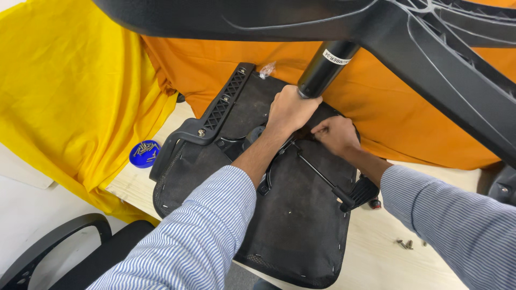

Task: The person removes the chair base from the seat by unscrewing fasteners with a screwdriver, then detaches the base and sets it aside. The person continues to remove screws from the underside of the seat, placing them on the table.

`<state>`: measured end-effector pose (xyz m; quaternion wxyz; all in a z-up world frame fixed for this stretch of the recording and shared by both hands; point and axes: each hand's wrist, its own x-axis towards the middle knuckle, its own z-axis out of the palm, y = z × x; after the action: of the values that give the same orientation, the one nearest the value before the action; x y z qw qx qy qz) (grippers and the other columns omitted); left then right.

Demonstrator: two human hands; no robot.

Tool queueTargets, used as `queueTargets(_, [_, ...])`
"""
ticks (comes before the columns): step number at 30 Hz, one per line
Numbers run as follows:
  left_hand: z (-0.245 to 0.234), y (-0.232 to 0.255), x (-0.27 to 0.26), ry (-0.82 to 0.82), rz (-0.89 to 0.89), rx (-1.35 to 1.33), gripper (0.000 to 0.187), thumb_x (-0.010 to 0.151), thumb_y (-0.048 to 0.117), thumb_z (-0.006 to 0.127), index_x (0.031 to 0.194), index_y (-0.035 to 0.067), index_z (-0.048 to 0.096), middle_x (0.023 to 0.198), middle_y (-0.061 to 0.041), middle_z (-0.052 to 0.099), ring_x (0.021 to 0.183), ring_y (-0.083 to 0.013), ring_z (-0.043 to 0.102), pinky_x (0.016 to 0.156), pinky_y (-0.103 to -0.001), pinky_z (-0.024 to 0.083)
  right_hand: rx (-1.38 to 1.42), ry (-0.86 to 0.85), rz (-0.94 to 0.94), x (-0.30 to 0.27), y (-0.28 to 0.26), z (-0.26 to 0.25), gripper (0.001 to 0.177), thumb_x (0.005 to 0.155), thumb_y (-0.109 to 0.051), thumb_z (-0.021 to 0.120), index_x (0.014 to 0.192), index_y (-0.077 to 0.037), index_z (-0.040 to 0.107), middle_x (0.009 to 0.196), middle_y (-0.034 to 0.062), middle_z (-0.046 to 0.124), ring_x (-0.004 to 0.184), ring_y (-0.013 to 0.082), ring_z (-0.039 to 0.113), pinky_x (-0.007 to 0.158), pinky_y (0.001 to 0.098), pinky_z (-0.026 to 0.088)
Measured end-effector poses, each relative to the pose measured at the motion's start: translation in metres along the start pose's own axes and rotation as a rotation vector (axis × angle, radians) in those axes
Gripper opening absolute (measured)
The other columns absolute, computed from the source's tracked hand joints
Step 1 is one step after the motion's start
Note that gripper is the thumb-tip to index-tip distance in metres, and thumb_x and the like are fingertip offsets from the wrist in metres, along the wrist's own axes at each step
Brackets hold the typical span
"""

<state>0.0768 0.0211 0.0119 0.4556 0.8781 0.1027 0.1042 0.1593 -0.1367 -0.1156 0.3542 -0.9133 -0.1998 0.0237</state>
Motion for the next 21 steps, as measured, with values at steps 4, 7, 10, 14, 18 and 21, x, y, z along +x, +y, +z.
queueTargets(4, [0.001,-0.001,-0.001,0.009,0.014,-0.003,0.035,0.079,0.037,0.068,0.093,0.006,0.077,0.091,-0.013,0.079,0.092,-0.0288,0.077,0.085,-0.042,0.057,0.347,-0.018,0.135,-0.007,0.012,-0.012,0.024,0.084,-0.01,0.073,0.106,-0.004,0.08,0.089,0.0051,0.081,0.079,0.0105,0.078,0.077,0.0253,0.062])
queueTargets(7, [0.003,-0.001,0.005,-0.031,-0.002,-0.001,0.037,0.08,0.038,0.068,0.095,0.006,0.076,0.091,-0.014,0.08,0.092,-0.0282,0.078,0.085,-0.042,0.057,0.289,-0.12,0.372,-0.021,0.026,-0.021,0.025,0.095,-0.022,0.071,0.111,-0.004,0.08,0.089,0.0095,0.078,0.08,0.0143,0.073,0.064,0.0314,0.055])
queueTargets(10, [0.013,-0.001,0.009,-0.049,0.02,-0.012,0.04,0.077,0.039,0.071,0.1,0.007,0.077,0.094,-0.014,0.08,0.095,-0.0284,0.076,0.087,-0.041,0.055,0.618,0.017,0.39,-0.064,0.053,-0.04,0.022,0.096,-0.016,0.071,0.109,0.0,0.077,0.099,0.012,0.076,0.084,0.0189,0.071,0.079,0.0297,0.061])
queueTargets(14, [0.021,-0.003,0.013,-0.042,0.033,-0.002,0.046,0.076,0.041,0.077,0.105,0.005,0.077,0.099,-0.017,0.077,0.098,-0.0306,0.074,0.088,-0.041,0.055,0.624,0.367,0.555,-0.159,0.097,-0.057,0.023,0.096,-0.016,0.07,0.11,0.0,0.076,0.105,0.0098,0.076,0.088,0.0171,0.071,0.083,0.0313,0.06])
queueTargets(18, [0.023,0.001,0.014,-0.07,0.003,-0.027,0.044,0.077,0.038,0.077,0.106,0.005,0.078,0.1,-0.016,0.078,0.097,-0.0284,0.076,0.087,-0.041,0.056,0.304,0.309,0.772,-0.228,0.121,-0.057,0.021,0.097,-0.019,0.07,0.111,-0.008,0.081,0.104,0.0083,0.08,0.085,0.0193,0.072,0.08,0.0337,0.06])
queueTargets(21, [0.02,0.004,0.011,-0.12,-0.053,-0.057,0.042,0.078,0.038,0.075,0.104,0.004,0.077,0.099,-0.015,0.08,0.095,-0.0268,0.078,0.088,-0.041,0.056,0.238,0.185,0.788,-0.244,0.125,-0.049,0.021,0.096,-0.021,0.072,0.111,-0.01,0.08,0.101,0.0092,0.083,0.081,0.0193,0.073,0.076,0.0353,0.06])
